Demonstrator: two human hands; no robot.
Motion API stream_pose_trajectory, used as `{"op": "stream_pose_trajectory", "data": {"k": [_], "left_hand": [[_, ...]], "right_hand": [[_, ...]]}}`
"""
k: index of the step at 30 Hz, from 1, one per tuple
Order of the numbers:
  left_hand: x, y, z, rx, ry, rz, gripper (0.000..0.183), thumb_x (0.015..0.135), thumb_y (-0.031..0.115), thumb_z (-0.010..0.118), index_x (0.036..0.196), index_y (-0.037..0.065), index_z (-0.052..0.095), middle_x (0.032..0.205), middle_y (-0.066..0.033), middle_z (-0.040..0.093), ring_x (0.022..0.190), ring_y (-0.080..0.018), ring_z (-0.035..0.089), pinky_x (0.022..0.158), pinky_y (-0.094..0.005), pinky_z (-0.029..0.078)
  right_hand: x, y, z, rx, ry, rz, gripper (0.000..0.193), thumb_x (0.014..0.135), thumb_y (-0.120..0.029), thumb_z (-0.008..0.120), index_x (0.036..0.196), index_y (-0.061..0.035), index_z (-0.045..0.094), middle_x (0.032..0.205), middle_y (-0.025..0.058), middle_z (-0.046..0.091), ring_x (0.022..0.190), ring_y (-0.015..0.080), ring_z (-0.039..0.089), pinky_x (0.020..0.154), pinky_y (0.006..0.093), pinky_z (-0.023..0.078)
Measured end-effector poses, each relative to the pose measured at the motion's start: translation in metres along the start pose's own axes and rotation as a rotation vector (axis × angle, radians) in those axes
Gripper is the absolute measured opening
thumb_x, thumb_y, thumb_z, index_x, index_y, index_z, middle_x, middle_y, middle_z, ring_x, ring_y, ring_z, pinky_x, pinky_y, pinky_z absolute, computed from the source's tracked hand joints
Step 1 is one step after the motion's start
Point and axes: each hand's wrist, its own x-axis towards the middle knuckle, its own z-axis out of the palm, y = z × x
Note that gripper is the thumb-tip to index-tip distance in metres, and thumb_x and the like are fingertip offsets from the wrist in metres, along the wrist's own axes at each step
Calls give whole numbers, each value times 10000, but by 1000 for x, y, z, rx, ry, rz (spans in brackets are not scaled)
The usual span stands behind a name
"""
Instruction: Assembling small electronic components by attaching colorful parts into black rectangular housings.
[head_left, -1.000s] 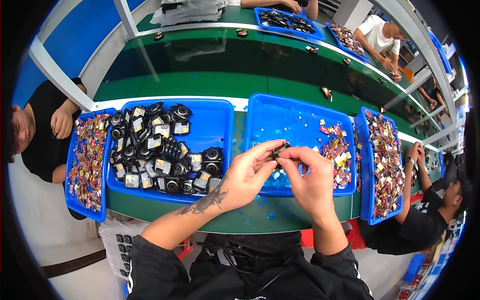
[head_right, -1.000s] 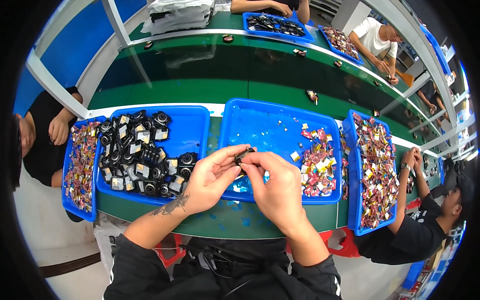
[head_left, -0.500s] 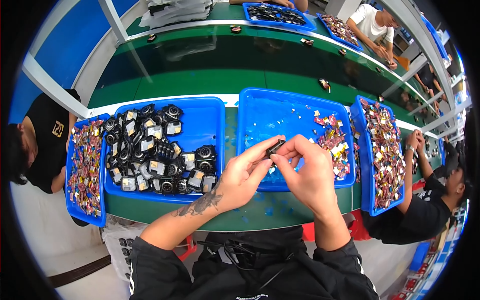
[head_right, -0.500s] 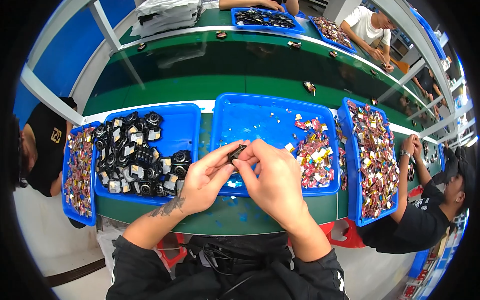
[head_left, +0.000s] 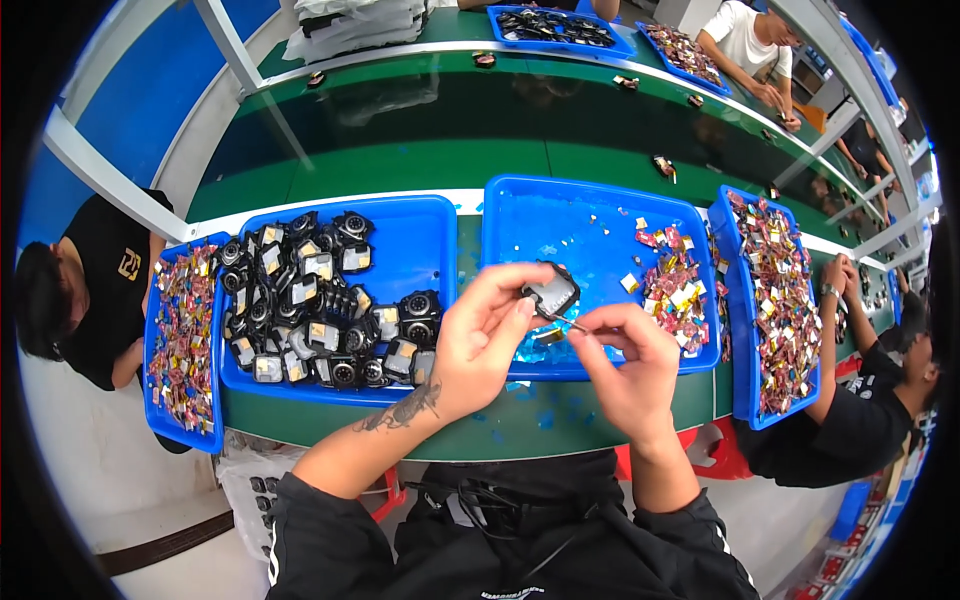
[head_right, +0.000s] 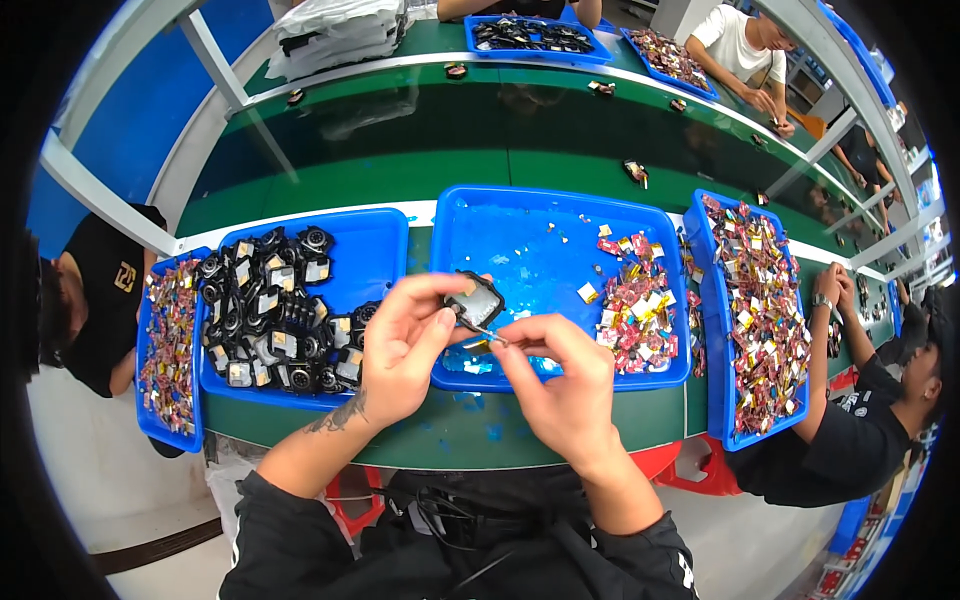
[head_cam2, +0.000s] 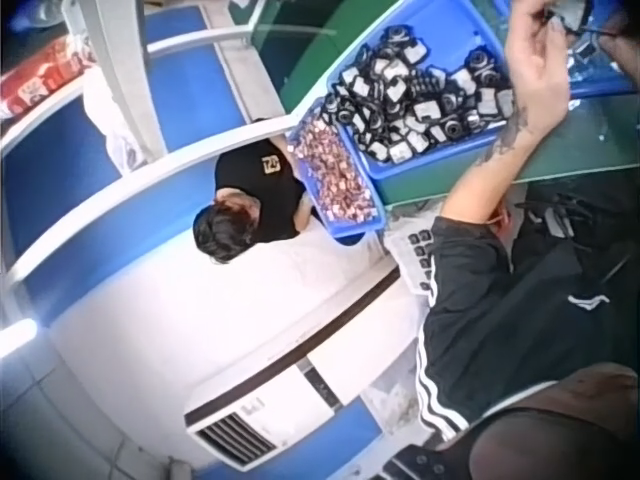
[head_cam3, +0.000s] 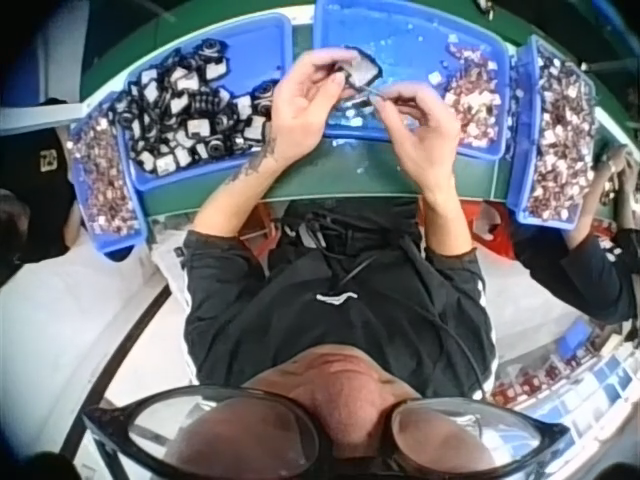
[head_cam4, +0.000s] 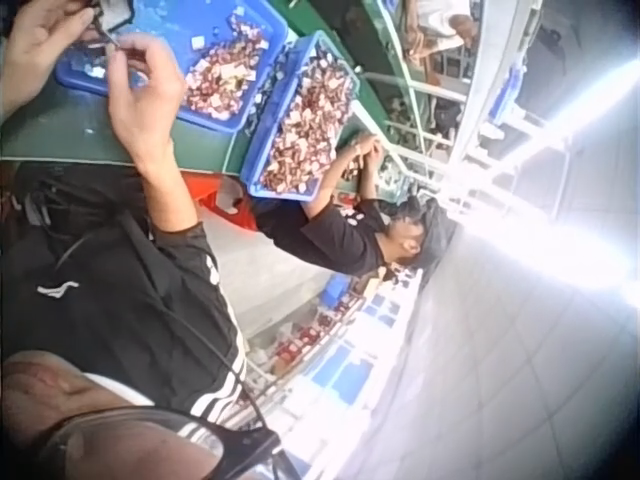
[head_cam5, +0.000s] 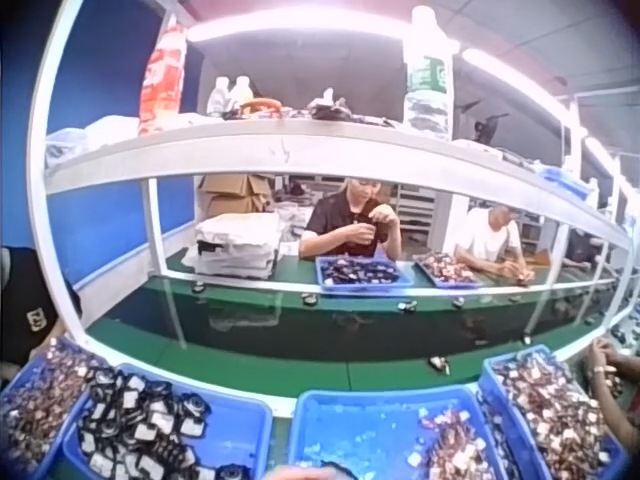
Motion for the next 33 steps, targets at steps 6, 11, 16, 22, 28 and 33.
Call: {"op": "stream_pose_trajectory", "data": {"k": [6,11,16,22,28,33], "left_hand": [[2,11,-6,788,-244,541,359,783,-92,644,1123,18,678,1241,-179,575,1060,-289,631,802,-347,570],[0,5,-8,953,-239,645,414,712,-56,708,1116,29,682,1175,-162,618,1000,-295,655,803,-348,571],[1,7,-9,996,-226,661,387,712,-58,702,1085,46,696,1137,-150,641,954,-284,673,786,-348,575],[-3,13,0,709,-194,130,246,822,-12,687,1067,2,697,1080,-137,658,905,-217,687,768,-291,581],[-2,3,-2,-79,-106,-497,193,892,47,664,1026,-92,662,1016,-129,677,873,-193,684,762,-288,596],[-1,-1,-3,-63,-61,-474,243,860,-40,658,1098,-88,645,1163,-170,632,962,-206,670,855,-308,579]], "right_hand": [[9,-6,-16,794,-126,490,82,848,-4,692,898,5,627,827,46,674,733,74,637,670,210,531],[5,0,-16,873,-229,583,96,860,-23,684,923,18,625,829,44,667,741,76,635,660,215,539],[4,-8,-16,520,-121,381,107,884,-43,668,960,13,617,908,45,644,831,86,618,675,226,543],[5,-8,-17,344,-98,281,70,892,-20,644,946,-3,603,921,27,605,861,91,588,692,239,530],[-3,2,-9,438,-60,235,106,884,12,635,974,0,580,939,46,591,840,107,585,723,235,511],[1,-5,0,300,28,223,229,842,39,677,1034,8,555,921,43,611,815,91,588,702,215,494]]}}
